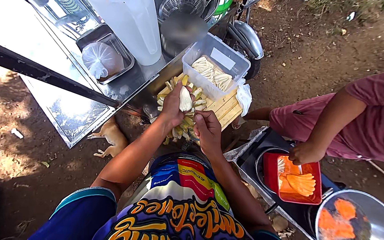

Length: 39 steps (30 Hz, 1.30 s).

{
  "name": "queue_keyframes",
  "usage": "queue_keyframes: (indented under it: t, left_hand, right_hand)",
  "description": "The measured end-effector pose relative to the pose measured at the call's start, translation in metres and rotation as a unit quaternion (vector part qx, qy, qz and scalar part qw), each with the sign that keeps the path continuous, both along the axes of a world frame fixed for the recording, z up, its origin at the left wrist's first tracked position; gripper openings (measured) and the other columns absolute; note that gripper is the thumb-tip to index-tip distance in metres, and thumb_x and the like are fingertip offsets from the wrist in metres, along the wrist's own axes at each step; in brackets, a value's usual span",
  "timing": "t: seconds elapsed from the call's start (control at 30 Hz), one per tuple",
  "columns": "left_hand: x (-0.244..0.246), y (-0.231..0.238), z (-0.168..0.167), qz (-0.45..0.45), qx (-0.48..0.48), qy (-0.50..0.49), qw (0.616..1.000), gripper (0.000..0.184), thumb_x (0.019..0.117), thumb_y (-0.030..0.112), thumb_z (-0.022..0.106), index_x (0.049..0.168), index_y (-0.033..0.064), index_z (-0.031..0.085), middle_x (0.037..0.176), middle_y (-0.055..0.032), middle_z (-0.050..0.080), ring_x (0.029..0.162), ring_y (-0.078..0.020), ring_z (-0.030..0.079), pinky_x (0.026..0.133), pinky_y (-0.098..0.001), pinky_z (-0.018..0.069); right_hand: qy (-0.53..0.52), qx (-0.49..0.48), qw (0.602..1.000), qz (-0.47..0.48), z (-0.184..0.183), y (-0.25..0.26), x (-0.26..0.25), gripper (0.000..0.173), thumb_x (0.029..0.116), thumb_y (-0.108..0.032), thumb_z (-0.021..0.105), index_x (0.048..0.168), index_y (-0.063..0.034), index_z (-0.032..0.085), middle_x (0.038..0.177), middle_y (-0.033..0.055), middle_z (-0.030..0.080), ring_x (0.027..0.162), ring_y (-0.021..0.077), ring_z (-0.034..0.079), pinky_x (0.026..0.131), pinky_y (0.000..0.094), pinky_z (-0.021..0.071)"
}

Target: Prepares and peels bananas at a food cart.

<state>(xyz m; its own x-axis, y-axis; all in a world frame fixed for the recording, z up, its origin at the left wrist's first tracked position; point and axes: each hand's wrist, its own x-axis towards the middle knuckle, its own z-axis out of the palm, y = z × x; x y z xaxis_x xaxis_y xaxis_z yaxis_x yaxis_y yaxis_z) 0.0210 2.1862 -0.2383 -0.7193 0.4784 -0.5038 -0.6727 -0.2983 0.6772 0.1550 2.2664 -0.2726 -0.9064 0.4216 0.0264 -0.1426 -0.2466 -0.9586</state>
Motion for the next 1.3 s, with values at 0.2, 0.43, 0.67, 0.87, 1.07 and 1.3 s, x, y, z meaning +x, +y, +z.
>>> queue_keyframes:
  t: [0.2, 0.43, 0.67, 0.87, 1.07, 1.3]
  left_hand:
    - [0.0, 0.0, 0.0, 0.017, 0.007, 0.01, 1.0, 0.054, 0.1127, 0.046, 0.025, 0.098, 0.0094, 0.062, 0.072, -0.0052, 0.064, 0.054, -0.0108, 0.059, 0.047, -0.0213, 0.0488]
    - [0.006, 0.003, 0.008, 0.047, 0.009, -0.021, 0.999, 0.049, 0.113, 0.041, 0.029, 0.095, 0.0092, 0.061, 0.071, -0.0046, 0.063, 0.055, -0.0115, 0.059, 0.05, -0.0225, 0.0513]
    - [0.012, 0.002, 0.013, 0.062, 0.016, -0.032, 0.997, 0.043, 0.1127, 0.037, 0.032, 0.094, 0.0095, 0.059, 0.072, -0.0052, 0.064, 0.062, -0.015, 0.064, 0.059, -0.0275, 0.057]
    - [0.02, 0.001, 0.018, 0.052, 0.044, -0.013, 0.998, 0.044, 0.1132, 0.036, 0.03, 0.096, 0.0079, 0.059, 0.072, -0.0065, 0.064, 0.067, -0.0174, 0.067, 0.065, -0.0305, 0.0595]
    - [0.02, 0.002, 0.014, 0.043, 0.047, -0.003, 0.998, 0.047, 0.1136, 0.038, 0.028, 0.097, 0.0076, 0.059, 0.075, -0.0066, 0.064, 0.068, -0.0164, 0.067, 0.066, -0.03, 0.0593]
    - [0.01, 0.004, 0.015, 0.07, 0.059, 0.003, 0.996, 0.053, 0.1135, 0.041, 0.024, 0.091, 0.0083, 0.059, 0.07, -0.0054, 0.062, 0.057, -0.015, 0.062, 0.054, -0.0265, 0.0557]
  right_hand:
    - [0.005, -0.011, 1.0, -0.003, 0.007, -0.003, 0.001, 0.014, 0.1053, -0.019, 0.058, 0.111, -0.0098, 0.068, 0.084, 0.0037, 0.062, 0.053, 0.0054, 0.048, 0.048, 0.0191, 0.0432]
    - [0.002, 0.001, 1.0, -0.01, 0.005, -0.005, -0.002, 0.012, 0.104, -0.017, 0.061, 0.109, -0.0096, 0.069, 0.084, 0.0034, 0.063, 0.053, 0.0054, 0.048, 0.048, 0.0193, 0.0437]
    - [0.003, 0.025, 0.999, -0.026, 0.004, -0.005, -0.008, 0.01, 0.1036, -0.016, 0.062, 0.108, -0.0092, 0.069, 0.088, 0.0025, 0.065, 0.053, 0.0046, 0.049, 0.048, 0.019, 0.0447]
    - [-0.013, 0.027, 0.999, -0.03, 0.0, -0.004, -0.014, 0.008, 0.1035, -0.017, 0.062, 0.104, -0.0103, 0.067, 0.081, 0.0022, 0.063, 0.05, 0.0049, 0.045, 0.044, 0.0195, 0.0407]
    - [-0.041, 0.015, 0.999, -0.025, 0.001, -0.002, -0.016, 0.008, 0.1039, -0.017, 0.062, 0.104, -0.0113, 0.066, 0.081, 0.0031, 0.062, 0.049, 0.0058, 0.045, 0.043, 0.0198, 0.0411]
    - [0.022, 0.032, 0.999, -0.015, 0.02, -0.004, 0.003, 0.012, 0.1035, -0.016, 0.062, 0.109, -0.009, 0.069, 0.085, 0.0033, 0.064, 0.054, 0.0055, 0.048, 0.048, 0.0205, 0.0432]
